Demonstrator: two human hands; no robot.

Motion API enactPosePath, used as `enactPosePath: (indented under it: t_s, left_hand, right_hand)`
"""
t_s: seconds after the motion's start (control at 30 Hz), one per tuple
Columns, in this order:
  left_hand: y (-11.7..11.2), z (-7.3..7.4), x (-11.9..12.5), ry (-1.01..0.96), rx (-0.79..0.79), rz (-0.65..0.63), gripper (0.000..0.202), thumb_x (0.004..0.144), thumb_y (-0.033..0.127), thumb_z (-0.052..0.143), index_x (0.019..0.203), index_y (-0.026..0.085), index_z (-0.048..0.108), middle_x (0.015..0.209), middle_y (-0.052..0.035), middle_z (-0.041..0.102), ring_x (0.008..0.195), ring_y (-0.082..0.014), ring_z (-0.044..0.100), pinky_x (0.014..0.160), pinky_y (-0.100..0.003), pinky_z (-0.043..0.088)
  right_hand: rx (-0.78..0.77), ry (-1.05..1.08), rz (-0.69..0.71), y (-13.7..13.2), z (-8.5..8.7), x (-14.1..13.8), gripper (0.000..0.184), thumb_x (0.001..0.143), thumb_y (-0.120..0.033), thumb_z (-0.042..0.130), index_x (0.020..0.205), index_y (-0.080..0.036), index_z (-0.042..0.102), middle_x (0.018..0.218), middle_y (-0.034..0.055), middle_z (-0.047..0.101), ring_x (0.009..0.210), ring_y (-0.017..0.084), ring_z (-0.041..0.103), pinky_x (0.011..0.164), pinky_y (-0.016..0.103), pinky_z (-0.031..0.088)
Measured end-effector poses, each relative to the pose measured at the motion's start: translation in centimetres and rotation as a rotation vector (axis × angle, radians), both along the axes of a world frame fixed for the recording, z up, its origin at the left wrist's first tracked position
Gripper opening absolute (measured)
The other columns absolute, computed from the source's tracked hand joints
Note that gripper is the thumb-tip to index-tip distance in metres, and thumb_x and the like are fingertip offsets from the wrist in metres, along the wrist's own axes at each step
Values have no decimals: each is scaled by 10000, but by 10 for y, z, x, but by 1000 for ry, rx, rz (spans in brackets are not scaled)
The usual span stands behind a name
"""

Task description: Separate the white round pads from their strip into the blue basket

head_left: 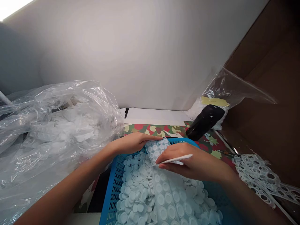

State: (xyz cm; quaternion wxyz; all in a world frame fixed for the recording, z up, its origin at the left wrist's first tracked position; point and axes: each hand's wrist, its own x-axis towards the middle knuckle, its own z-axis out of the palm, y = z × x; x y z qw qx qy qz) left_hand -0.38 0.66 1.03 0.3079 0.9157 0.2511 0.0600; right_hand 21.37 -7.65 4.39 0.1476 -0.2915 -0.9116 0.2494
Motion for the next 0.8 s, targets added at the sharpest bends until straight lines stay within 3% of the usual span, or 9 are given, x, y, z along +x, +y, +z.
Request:
enactPosePath:
  t_s: [0.4,0.8]
  left_hand:
    - [1,-1,0,-10,15,9,612,841,5,320,1341,343,424,1357,60,489,1183,-148,513,971,-291,422]
    - [1,-2,0,-11,8,12,594,863,19,311,1345,349,418,1362,65,484,1181,-150,514,962,-281,422]
  right_hand:
    - [53,64,-22,-4,9,2,200,962,-245,448,1020,-184,630,899,24,671,819,132,606,720,236,431]
    - [57,31,-7,-1,5,1,195,963,-267,455,995,-183,628,884,22,665,818,126,598,708,238,426]
